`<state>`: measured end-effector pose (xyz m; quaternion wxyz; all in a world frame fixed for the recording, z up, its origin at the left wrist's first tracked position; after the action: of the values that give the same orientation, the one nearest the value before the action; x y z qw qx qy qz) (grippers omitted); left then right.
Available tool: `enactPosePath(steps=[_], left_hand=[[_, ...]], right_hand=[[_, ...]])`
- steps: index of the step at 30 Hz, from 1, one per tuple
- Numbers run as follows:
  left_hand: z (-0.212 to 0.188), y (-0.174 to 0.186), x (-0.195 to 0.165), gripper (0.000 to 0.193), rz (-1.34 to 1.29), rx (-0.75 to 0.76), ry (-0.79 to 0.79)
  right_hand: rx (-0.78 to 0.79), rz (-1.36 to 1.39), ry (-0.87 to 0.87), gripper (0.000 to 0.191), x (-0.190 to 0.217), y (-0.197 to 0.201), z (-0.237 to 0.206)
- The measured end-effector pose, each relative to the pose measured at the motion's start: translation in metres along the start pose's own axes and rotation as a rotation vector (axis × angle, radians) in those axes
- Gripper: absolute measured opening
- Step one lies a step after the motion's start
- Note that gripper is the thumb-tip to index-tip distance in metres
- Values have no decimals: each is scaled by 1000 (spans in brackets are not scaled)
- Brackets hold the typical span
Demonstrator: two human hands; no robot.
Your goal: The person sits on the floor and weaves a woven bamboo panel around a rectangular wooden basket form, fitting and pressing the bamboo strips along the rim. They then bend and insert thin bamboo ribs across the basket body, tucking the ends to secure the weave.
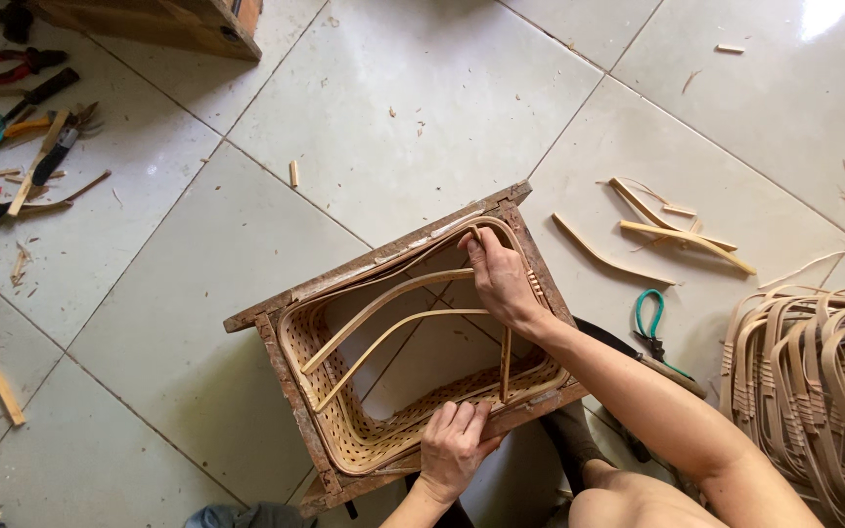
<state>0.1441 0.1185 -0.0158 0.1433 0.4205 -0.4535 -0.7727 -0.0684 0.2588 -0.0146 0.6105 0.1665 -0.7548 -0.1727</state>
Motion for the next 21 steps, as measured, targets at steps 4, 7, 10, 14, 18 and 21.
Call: enactPosePath(steps=[4,7,10,14,18,21], left_hand=[[3,5,-1,60,1,-3,28],[9,6,1,59,-52,50,107],[16,5,7,67,-179,99,190],[15,10,38,43,-396,35,419],[16,26,75,31,-377,-166,496],[33,40,92,26,-232,-279,344]], right_hand=[[122,-34,-51,32,-13,-17,8],[159,-60,-46,33,-20,-26,12],[162,-65,-17,32,-25,-30,14],[141,-93,9,31,-29,-31,14],[120,-111,27,30,-27,-31,13],[90,-95,97,30,-19,-28,12]])
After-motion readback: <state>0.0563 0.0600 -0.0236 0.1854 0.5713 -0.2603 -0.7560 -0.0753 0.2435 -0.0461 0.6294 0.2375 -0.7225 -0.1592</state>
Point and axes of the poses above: each hand's wrist, its own z-axis towards the middle knuckle, its own y-axis out of the back of the hand, x = y × z, the point moved 5 cm from there along z, towards the middle knuckle, and after that the axes turned 11 degrees about -y, right-handed, at the moved point
